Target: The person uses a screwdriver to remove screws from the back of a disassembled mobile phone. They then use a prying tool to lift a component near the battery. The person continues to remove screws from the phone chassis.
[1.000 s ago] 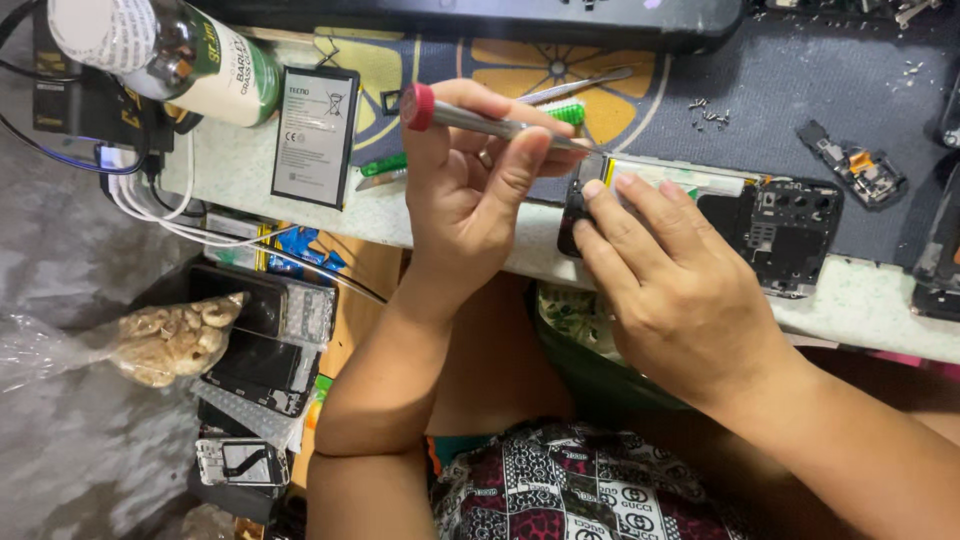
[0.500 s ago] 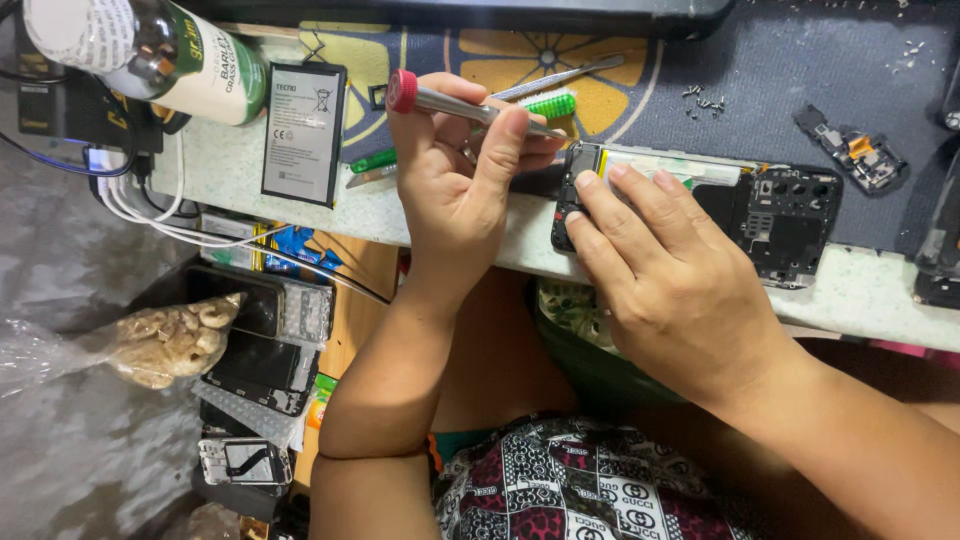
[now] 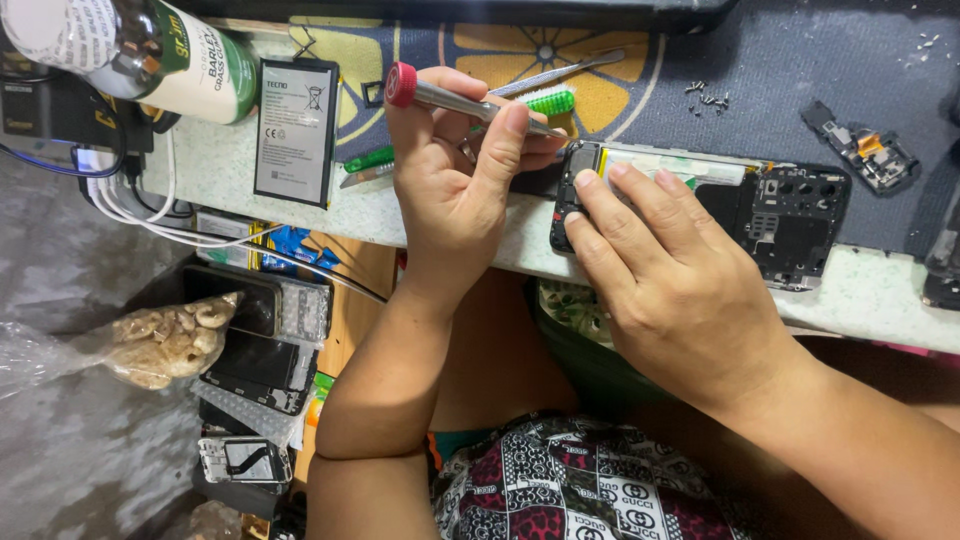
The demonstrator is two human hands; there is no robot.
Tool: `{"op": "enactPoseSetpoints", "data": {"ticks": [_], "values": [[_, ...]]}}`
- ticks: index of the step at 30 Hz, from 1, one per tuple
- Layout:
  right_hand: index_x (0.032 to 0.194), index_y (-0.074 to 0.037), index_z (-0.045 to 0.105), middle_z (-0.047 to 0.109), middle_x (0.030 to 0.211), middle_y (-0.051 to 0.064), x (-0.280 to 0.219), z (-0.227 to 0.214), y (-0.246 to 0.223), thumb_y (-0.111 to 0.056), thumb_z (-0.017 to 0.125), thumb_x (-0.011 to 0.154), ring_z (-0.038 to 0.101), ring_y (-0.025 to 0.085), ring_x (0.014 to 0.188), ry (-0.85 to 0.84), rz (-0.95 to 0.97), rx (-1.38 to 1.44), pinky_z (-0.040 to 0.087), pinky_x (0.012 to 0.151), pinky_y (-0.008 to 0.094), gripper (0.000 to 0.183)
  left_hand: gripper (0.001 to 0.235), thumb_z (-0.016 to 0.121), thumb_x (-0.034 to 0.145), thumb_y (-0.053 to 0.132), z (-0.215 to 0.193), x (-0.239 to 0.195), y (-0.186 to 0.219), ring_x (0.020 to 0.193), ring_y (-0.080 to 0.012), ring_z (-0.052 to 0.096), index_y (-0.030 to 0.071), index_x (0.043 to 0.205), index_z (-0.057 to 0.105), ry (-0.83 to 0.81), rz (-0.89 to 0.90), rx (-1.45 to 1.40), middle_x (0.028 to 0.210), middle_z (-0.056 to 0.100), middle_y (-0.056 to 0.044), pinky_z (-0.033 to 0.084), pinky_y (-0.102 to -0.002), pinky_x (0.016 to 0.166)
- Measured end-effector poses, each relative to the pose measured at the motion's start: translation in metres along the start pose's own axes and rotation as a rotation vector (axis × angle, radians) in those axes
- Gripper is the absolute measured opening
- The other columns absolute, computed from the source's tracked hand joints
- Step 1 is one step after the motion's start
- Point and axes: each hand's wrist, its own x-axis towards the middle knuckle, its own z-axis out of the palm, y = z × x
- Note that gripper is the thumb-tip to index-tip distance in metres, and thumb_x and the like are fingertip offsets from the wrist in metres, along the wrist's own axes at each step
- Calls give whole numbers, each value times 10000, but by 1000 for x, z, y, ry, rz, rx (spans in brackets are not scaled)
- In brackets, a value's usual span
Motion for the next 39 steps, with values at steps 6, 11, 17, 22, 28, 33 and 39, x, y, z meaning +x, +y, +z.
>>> {"op": "enactPoseSetpoints", "data": {"ticks": [6, 11, 17, 22, 28, 33, 39], "values": [[1172, 28, 722, 667, 1326, 187, 1, 0, 0, -119, 670, 902, 598, 345, 1274, 10, 6, 5, 470, 1115, 474, 312, 237, 572, 1164, -8, 0, 1, -2, 965, -206, 752, 49, 1287, 378, 0, 2, 6, 1120, 658, -150, 674, -335, 892], [1184, 22, 719, 648, 1342, 179, -2, 2, 1, -111, 676, 896, 580, 341, 1295, 2, 9, 18, 450, 1141, 473, 320, 239, 573, 1164, -12, -1, 0, -2, 960, -204, 753, 52, 1289, 380, -1, 7, 13, 1112, 662, -149, 673, -332, 889], [1177, -19, 704, 531, 1455, 187, -4, 5, 8, -146, 753, 875, 548, 363, 1306, 2, 48, 141, 457, 1082, 469, 331, 237, 569, 1165, -9, -1, -1, -3, 965, -196, 747, 55, 1292, 379, -8, -4, -1, 1110, 664, -144, 667, -329, 901], [1096, -69, 705, 510, 1499, 194, 0, 4, 16, -196, 791, 789, 574, 325, 1128, 18, 12, 120, 470, 936, 437, 343, 233, 578, 1165, -7, -1, -1, -3, 957, -184, 739, 51, 1291, 391, -1, -10, -5, 1101, 661, -134, 659, -320, 903], [1087, -79, 711, 561, 1493, 162, 2, 4, 19, -187, 806, 785, 583, 317, 1101, -37, 27, 164, 465, 943, 452, 334, 234, 580, 1170, -3, -1, -2, -1, 971, -177, 737, 50, 1300, 393, -12, -17, -8, 1097, 660, -127, 655, -314, 915], [1085, -82, 711, 569, 1482, 151, 2, 3, 18, -190, 806, 789, 581, 310, 1087, -47, 31, 151, 463, 935, 447, 329, 232, 576, 1173, 1, -1, -2, -2, 970, -171, 738, 53, 1300, 389, -16, -6, 15, 1096, 663, -124, 660, -313, 915], [1083, -82, 712, 578, 1465, 146, 4, 0, 17, -190, 800, 801, 584, 309, 1101, -46, 24, 138, 460, 950, 447, 315, 229, 579, 1177, 0, -2, -3, -2, 972, -169, 728, 53, 1303, 394, -4, 13, 19, 1085, 656, -121, 652, -316, 917]]}}
